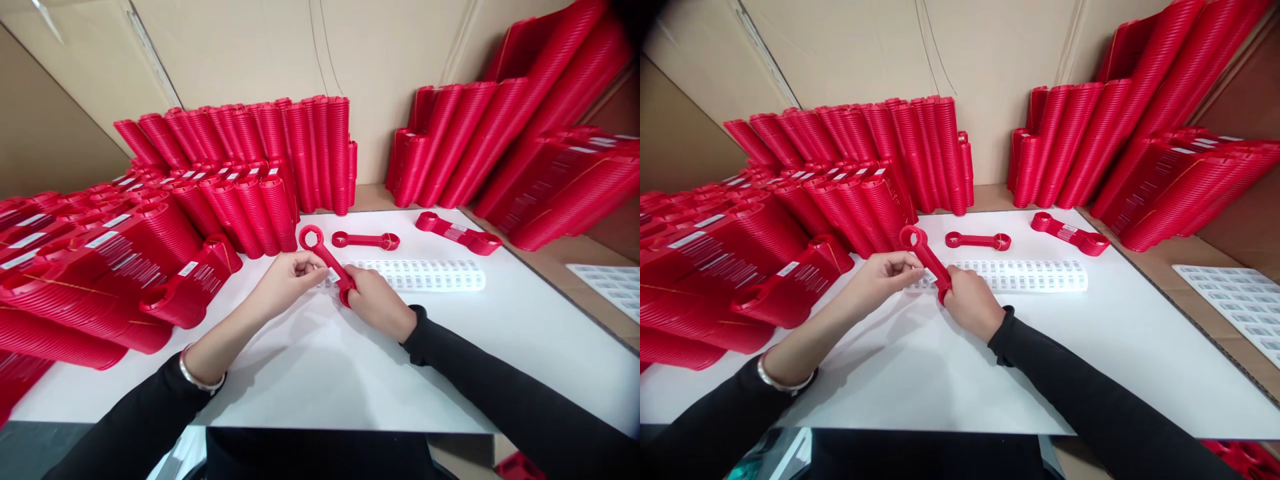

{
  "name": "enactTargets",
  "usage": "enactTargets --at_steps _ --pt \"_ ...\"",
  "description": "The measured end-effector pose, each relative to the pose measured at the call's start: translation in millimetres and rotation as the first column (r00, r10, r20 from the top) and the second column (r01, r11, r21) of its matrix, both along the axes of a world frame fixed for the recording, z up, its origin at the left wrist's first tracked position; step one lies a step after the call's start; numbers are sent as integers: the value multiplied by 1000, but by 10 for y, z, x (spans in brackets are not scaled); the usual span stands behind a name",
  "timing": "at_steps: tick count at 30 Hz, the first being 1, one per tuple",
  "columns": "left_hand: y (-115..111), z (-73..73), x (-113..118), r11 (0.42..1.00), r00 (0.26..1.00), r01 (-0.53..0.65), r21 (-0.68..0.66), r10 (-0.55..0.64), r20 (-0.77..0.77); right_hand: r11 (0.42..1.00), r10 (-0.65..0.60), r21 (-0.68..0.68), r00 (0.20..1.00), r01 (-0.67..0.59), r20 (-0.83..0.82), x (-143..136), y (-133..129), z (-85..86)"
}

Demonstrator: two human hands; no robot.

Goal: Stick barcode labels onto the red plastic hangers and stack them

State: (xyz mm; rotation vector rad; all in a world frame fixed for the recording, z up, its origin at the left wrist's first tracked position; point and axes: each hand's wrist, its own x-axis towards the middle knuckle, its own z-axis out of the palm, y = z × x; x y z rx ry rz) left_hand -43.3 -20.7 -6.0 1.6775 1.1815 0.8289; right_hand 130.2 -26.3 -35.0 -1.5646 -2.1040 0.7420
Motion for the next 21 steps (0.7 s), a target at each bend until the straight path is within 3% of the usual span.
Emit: enactTargets --at_steps 21 --pt "4 -4 13 998 997 -70 -3 70 20 999 26 24 998 -27 49 -17 -26 16"
